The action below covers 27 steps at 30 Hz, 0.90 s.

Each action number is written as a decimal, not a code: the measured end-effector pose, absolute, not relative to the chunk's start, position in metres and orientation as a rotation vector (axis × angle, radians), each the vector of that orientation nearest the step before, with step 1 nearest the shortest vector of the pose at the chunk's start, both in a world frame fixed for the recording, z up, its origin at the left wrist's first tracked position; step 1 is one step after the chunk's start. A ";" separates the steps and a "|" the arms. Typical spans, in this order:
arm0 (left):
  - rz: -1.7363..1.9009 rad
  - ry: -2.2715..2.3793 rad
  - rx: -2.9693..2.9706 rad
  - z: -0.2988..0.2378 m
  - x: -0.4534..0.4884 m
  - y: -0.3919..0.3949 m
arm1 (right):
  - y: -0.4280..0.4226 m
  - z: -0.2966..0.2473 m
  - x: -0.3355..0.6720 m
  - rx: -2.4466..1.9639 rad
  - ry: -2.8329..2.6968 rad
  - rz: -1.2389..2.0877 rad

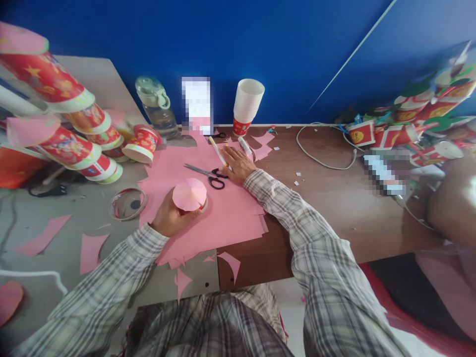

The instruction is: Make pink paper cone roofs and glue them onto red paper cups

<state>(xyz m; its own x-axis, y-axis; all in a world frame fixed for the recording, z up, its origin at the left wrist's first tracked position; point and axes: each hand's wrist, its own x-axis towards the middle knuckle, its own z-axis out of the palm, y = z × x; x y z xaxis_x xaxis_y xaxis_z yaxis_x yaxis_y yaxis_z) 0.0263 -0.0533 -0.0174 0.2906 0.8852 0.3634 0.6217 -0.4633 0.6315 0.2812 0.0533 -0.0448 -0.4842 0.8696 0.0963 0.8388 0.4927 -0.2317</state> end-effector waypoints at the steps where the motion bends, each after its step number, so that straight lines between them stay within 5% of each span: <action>1: 0.976 1.341 2.183 -0.017 0.026 -0.053 | 0.054 -0.046 0.281 -1.463 -2.521 0.237; 27: 0.970 1.352 2.145 -0.017 0.026 -0.053 | 0.035 -0.024 0.287 -1.443 -2.168 0.161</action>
<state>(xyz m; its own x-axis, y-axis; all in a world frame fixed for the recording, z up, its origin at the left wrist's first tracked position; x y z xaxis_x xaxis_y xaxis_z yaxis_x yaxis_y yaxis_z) 0.0264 -0.0534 -0.0174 0.2822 0.8996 0.3332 0.6036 -0.4365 0.6672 0.2874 0.0346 -0.0237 -0.2924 0.8868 0.3578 0.8241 0.4235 -0.3761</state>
